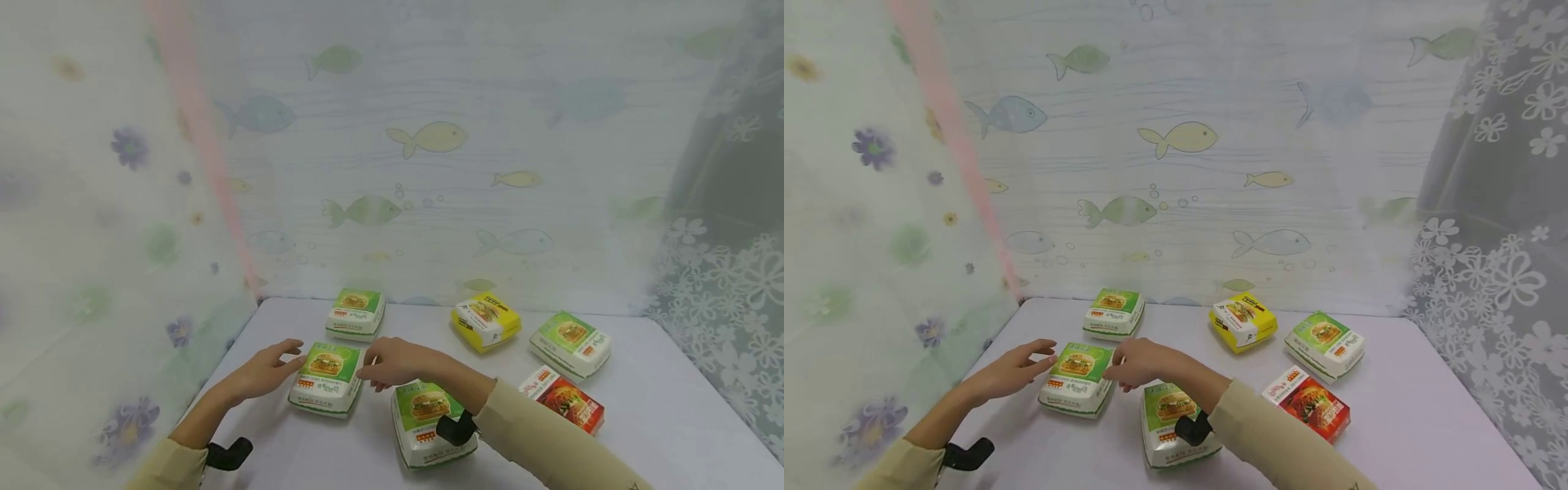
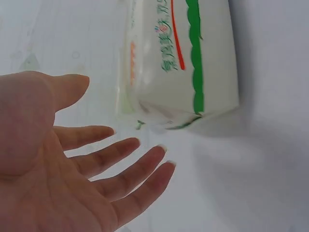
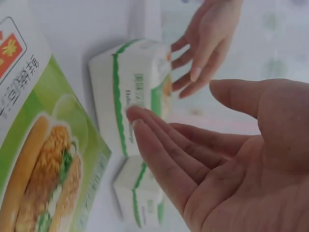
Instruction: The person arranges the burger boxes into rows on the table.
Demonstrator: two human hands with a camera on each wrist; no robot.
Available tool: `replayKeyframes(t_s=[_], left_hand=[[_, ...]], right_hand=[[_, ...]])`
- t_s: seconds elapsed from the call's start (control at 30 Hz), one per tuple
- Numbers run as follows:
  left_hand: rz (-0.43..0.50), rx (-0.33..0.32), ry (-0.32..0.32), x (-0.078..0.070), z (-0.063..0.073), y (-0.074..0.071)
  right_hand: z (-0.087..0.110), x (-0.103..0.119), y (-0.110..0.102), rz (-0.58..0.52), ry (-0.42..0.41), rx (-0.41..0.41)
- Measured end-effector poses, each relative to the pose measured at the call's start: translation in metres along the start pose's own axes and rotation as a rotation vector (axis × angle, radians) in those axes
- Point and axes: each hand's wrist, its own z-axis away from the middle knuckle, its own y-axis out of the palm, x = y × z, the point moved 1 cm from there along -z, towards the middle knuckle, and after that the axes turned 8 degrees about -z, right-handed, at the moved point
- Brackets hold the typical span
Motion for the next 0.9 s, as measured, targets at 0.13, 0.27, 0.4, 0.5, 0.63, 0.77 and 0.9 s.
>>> replayKeyframes(t_s=[0.13, 0.27, 0.4, 0.5, 0.63, 0.77, 0.9], left_hand=[[-0.08, -0.074, 0.068, -0.012, -0.004, -0.003], [-0.129, -0.132, 0.137, -0.025, -0.01, -0.007], [-0.139, -0.142, 0.191, -0.043, -0.017, -0.008], [-0.123, -0.124, 0.24, -0.059, -0.022, -0.007], [-0.111, -0.091, 0.312, -0.082, -0.029, -0.003], [-0.117, -0.063, 0.37, -0.105, -0.037, 0.003], [-0.131, -0.042, 0.411, -0.124, -0.047, 0.008]], right_hand=[[0.011, -0.002, -0.01, 0.07, -0.048, -0.012], [0.023, -0.008, -0.018, 0.111, -0.093, -0.058], [0.039, -0.015, -0.023, 0.107, -0.124, -0.091], [0.05, -0.022, -0.027, 0.094, -0.131, -0.102], [0.065, -0.033, -0.035, 0.081, -0.15, -0.124], [0.083, -0.043, -0.046, 0.069, -0.163, -0.164], [0.097, -0.051, -0.057, 0.073, -0.138, -0.218]])
